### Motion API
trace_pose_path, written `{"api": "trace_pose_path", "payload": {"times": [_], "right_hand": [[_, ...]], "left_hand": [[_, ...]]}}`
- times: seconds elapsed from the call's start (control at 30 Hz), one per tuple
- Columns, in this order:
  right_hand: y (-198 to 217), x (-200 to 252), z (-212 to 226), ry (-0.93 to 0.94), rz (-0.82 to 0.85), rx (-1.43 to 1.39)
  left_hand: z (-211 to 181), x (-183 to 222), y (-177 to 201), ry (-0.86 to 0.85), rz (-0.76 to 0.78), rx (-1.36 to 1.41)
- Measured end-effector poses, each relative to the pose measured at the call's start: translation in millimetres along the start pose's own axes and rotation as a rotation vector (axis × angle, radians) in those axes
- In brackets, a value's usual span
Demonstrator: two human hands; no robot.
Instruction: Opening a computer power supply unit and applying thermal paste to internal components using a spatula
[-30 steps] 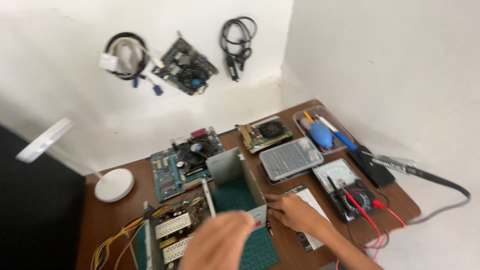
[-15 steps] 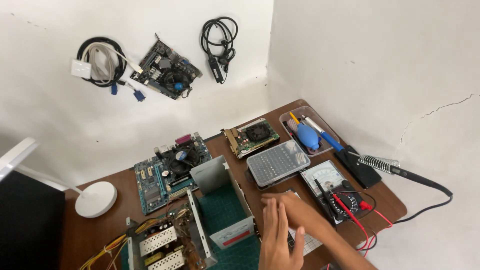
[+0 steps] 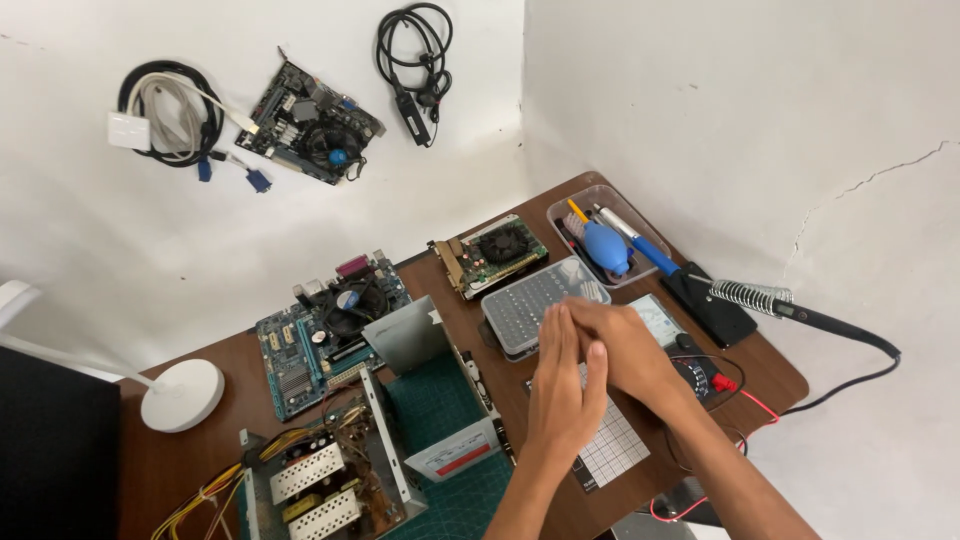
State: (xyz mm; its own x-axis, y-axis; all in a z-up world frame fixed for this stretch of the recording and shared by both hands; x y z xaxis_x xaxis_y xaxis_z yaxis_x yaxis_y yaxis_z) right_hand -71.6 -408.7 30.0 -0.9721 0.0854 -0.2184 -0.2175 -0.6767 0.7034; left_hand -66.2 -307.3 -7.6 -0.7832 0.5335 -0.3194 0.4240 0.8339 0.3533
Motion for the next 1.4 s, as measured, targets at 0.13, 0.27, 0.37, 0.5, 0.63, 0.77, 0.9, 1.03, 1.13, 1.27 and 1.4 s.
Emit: {"api": "trace_pose_path", "payload": {"times": [0.13,0.27,0.37,0.5,0.63,0.77,0.9,1.03,1.13,1.27,1.4], "right_hand": [[-4.8,-18.8,-27.9,-0.118,-0.154,0.096],[-20.5,-53.7,-89.4,-0.157,-0.223,0.307],[-32.5,-85.5,-118.5,-0.204,-0.232,0.402],[-48.6,-119.9,-161.8,-0.274,-0.215,0.587],[-54.0,-139.1,-177.6,-0.347,-0.266,0.739],[-59.7,-155.6,-187.6,-0.333,-0.177,0.865],[-62.2,-163.5,-187.9,-0.326,-0.081,0.958],[-62.2,-176.6,-192.5,-0.316,-0.058,0.983],[-65.7,-183.7,-206.2,-0.315,-0.029,1.025],[-55.7,-187.0,-195.2,-0.330,0.042,1.036],[-46.5,-188.6,-185.7,-0.349,0.062,1.016]], "left_hand": [[8.4,-26.3,-11.5,-0.088,-0.128,-0.110],[20.0,-56.8,-13.8,0.006,-0.117,-0.083],[16.7,-75.2,-9.1,0.119,-0.111,-0.056],[35.8,-99.2,-12.9,0.242,-0.108,-0.011],[48.9,-108.7,-15.9,0.229,-0.080,-0.019],[70.2,-107.6,-23.3,0.243,-0.054,-0.112],[89.2,-112.2,-30.0,0.253,-0.022,-0.178],[77.9,-106.8,-23.7,0.216,-0.025,-0.207],[74.9,-101.4,-24.6,0.151,-0.022,-0.271],[83.4,-104.3,-29.5,0.103,-0.007,-0.322],[85.1,-103.7,-29.2,0.093,0.009,-0.355]]}}
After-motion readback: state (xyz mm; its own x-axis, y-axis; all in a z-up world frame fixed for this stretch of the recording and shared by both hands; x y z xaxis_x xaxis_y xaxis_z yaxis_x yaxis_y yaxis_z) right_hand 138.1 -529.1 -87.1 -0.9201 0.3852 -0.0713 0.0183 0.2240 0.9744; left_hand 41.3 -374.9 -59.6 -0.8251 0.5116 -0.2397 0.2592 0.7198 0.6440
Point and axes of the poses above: each hand's wrist, its own x-axis away from the middle knuckle, its own y-axis out of the back of the hand, z = x × y, the point moved 1 cm from there along -x, towards the middle knuckle
